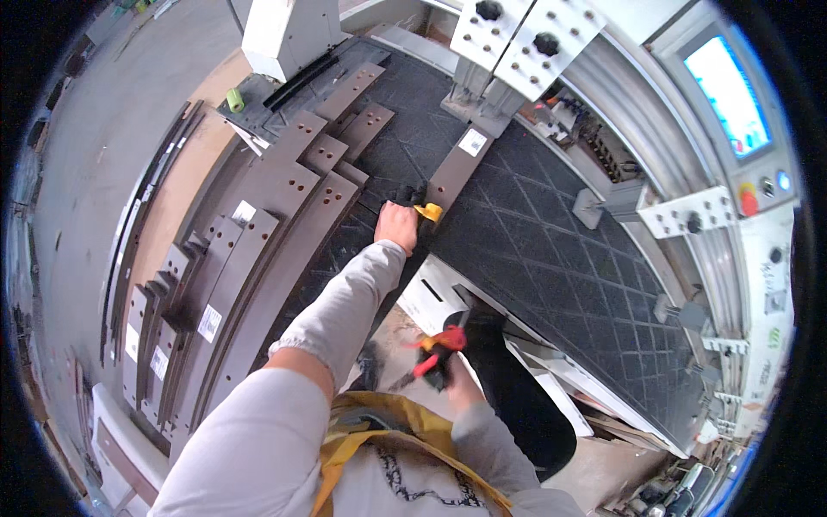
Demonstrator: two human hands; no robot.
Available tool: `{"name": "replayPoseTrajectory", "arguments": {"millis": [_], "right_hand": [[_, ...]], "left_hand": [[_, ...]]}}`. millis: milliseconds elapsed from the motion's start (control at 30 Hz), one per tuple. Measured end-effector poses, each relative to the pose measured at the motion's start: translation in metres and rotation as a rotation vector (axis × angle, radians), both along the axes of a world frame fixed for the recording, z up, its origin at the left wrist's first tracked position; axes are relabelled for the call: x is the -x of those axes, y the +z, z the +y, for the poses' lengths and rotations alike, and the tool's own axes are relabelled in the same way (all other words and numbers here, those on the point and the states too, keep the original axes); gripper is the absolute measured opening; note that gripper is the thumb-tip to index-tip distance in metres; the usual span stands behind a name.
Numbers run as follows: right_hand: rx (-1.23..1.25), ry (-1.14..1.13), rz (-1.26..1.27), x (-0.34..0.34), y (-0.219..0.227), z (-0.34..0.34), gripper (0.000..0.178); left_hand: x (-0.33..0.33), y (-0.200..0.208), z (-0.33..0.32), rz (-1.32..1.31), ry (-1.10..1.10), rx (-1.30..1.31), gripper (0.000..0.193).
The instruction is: The person repeatedly picks up long metal plates from a stack, places them on a machine bed, and uses a handheld air blow gun to clean the surface. The person then removes the plates and returns them to the stack, repeating the cycle multiple times.
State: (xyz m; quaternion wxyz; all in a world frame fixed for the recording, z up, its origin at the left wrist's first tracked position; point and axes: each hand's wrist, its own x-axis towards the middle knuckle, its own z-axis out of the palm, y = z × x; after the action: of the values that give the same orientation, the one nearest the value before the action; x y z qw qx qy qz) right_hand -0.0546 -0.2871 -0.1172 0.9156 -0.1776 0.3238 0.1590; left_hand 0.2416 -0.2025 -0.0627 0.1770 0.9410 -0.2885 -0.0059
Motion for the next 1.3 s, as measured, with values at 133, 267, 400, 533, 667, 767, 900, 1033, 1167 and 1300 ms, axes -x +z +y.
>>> {"name": "replayPoseTrajectory", "arguments": {"millis": [133,267,400,533,667,767,900,1033,1167,1300], "right_hand": [[0.421,0.106,0.047,0.024,0.076,0.015,0.03],[0.629,0.022,-0.069,0.014,0.145,0.021,0.032],[0.819,-0.058,-0.204,-0.01,0.158,0.015,0.038],[0.738,-0.075,0.111,-0.021,0.162,0.004,0.022],[0.495,0.039,0.196,-0.019,0.207,0.026,0.025],[0.797,0.072,-0.238,0.025,0.167,0.045,0.027],[1.07,0.244,-0.351,0.017,0.189,0.064,0.025],[1.176,0.329,-0.163,-0.011,0.2,0.046,0.012],[1.313,0.519,-0.479,-0.031,0.2,0.044,0.03],[1.547,0.57,-0.502,-0.045,0.215,0.054,0.029]], "left_hand": [[0.002,0.01,0.013,0.123,0.017,0.086,0.03],[0.034,-0.032,0.032,0.288,0.182,0.592,0.024],[0.086,-0.047,0.053,0.524,0.244,1.102,0.025],[0.131,0.073,0.086,0.476,-0.037,0.893,0.033],[0.157,0.077,0.14,0.802,-0.174,0.549,0.027],[0.188,0.095,0.152,0.866,-0.263,0.887,0.032],[0.193,0.071,0.166,0.482,-0.079,0.703,0.025],[0.184,0.079,0.167,0.324,0.143,0.624,0.02],[0.16,0.111,0.181,0.169,0.076,0.722,0.028],[0.128,0.127,0.209,0.528,0.446,1.552,0.03]]}}
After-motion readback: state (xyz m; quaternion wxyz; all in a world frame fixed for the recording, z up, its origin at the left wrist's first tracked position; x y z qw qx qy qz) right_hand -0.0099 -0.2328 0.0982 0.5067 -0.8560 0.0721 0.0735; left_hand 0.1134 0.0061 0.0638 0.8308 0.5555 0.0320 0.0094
